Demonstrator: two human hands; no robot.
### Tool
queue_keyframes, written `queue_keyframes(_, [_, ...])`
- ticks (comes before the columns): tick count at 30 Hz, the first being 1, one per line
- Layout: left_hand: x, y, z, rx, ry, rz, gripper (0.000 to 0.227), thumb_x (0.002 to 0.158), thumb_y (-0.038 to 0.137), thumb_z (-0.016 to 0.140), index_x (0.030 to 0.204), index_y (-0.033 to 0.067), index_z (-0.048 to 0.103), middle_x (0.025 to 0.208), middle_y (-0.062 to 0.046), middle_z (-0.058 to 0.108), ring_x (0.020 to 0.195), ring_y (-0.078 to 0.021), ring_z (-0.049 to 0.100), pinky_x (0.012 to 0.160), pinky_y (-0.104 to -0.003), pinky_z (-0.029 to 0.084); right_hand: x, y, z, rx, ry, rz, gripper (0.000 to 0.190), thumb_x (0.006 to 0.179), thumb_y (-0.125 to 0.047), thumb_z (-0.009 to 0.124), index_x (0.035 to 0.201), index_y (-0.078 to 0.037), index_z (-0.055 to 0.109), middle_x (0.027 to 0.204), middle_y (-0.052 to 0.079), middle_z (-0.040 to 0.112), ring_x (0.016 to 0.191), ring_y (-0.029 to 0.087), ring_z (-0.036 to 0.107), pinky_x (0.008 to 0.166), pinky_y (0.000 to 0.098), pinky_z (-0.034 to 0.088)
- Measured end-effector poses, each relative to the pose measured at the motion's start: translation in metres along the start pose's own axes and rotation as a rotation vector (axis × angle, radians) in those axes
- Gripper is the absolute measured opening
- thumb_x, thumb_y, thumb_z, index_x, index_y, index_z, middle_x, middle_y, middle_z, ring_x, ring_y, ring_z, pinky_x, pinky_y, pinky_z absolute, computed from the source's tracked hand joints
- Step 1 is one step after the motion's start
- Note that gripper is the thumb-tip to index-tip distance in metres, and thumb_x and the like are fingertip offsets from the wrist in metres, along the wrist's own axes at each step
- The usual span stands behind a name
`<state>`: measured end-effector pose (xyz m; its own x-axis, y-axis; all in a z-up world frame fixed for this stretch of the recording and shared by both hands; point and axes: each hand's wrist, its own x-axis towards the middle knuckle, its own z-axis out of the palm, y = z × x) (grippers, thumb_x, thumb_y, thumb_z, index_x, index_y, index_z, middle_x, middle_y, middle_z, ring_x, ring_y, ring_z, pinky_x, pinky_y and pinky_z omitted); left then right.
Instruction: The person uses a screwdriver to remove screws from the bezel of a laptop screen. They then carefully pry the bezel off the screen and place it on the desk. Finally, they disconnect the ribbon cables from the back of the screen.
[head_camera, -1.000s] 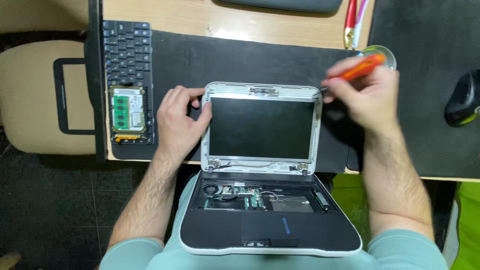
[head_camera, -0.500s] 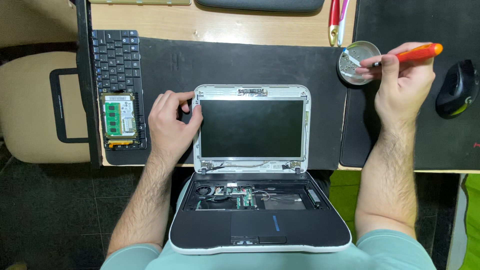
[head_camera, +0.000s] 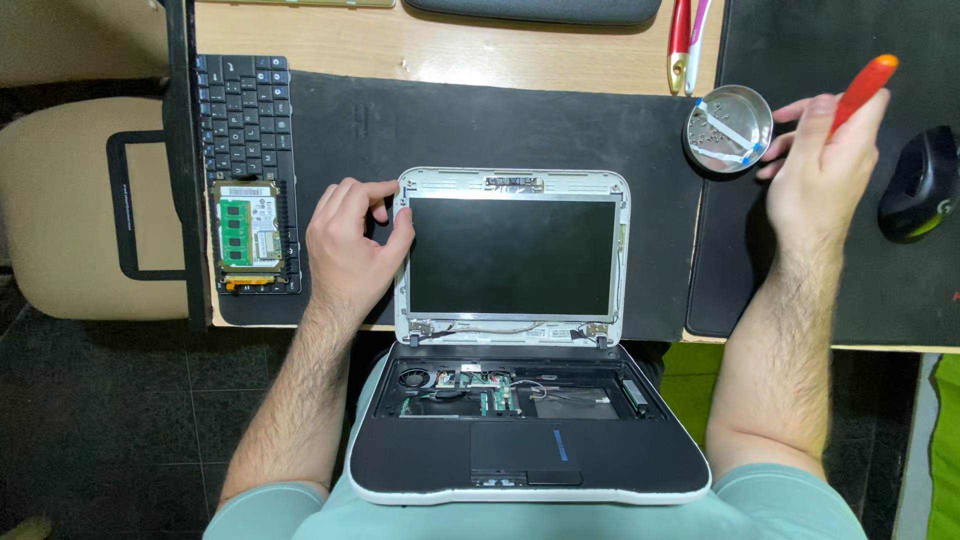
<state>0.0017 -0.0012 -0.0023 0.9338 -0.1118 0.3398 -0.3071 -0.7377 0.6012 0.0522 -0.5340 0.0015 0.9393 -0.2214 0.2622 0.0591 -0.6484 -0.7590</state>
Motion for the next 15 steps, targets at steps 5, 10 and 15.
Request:
queue_keyframes(5, [-0.002,-0.003,0.003,0.01,0.012,0.025,0.019,0.106,0.003,0.086,0.125,0.0061,0.083,0.094,-0.003,0.065,0.09,-0.0272,0.063,0.09,-0.044,0.054,-0.004,-0.001,0.009,0.057,-0.022,-0.02,0.024,0.15,-0.019,0.049,0.144,0.003,0.045,0.127,0.023,0.08,0.083,0.024,0.078,0.066,0.036,0.071])
queue_keyframes(10, [-0.002,-0.002,0.001,0.013,-0.001,0.024,0.02,0.107,0.003,0.087,0.127,0.0051,0.084,0.095,-0.003,0.065,0.09,-0.0271,0.064,0.088,-0.045,0.054,-0.01,0.001,0.008,-0.054,0.119,-0.32,0.036,0.147,-0.021,0.045,0.133,0.009,0.061,0.116,0.023,0.064,0.105,0.038,0.065,0.1,0.0529,0.052])
queue_keyframes(15, [-0.001,0.001,0.0,0.028,-0.003,0.025,0.02,0.108,0.004,0.086,0.128,0.0039,0.083,0.096,-0.004,0.066,0.091,-0.0277,0.064,0.089,-0.045,0.054,-0.041,-0.045,0.029,0.033,-0.064,-0.443,0.049,0.135,-0.035,0.074,0.141,0.013,0.086,0.127,0.027,0.08,0.116,0.042,0.077,0.106,0.053,0.057])
